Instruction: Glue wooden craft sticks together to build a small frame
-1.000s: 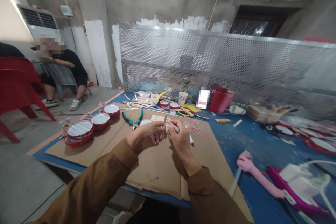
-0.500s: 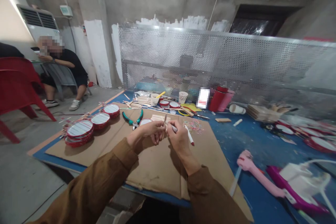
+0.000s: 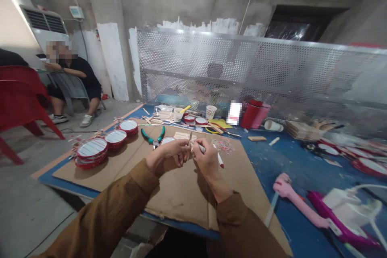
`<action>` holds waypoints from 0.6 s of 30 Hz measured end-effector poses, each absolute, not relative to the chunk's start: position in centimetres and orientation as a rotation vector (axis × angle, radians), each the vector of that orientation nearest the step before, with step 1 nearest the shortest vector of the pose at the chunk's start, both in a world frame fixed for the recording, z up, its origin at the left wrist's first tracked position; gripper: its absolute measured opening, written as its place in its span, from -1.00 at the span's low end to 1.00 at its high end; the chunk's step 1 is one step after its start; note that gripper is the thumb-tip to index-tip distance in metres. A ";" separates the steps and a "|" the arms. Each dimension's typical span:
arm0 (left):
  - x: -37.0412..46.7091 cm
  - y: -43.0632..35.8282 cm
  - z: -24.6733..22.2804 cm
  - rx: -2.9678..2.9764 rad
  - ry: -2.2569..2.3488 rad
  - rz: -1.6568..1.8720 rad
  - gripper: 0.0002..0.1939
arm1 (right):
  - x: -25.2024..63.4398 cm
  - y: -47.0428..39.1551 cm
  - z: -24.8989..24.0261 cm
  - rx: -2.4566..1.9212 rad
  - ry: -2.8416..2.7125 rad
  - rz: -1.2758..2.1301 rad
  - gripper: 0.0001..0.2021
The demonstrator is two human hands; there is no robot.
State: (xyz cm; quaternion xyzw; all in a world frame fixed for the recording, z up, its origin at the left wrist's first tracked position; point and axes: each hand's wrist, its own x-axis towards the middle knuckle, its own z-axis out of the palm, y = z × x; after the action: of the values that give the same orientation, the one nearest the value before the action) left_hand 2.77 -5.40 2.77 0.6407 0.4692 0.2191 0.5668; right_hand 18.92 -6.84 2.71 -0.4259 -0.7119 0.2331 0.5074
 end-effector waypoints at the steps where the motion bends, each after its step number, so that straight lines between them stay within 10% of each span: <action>1: 2.8 -5.4 2.8 1.502 1.093 0.516 -0.87 | 18.9 -6.8 2.7 -1.022 -1.731 0.559 -0.75; 18: 2.7 -5.4 2.6 1.498 1.080 0.538 -0.70 | 18.9 -6.7 2.7 -1.027 -1.700 0.517 -0.71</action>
State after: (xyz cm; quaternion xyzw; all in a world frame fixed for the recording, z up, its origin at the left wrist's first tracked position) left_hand 2.69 -5.35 2.59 0.6387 0.4606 0.2295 0.5720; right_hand 18.93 -6.75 2.70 -0.4281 -0.7083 0.2156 0.5182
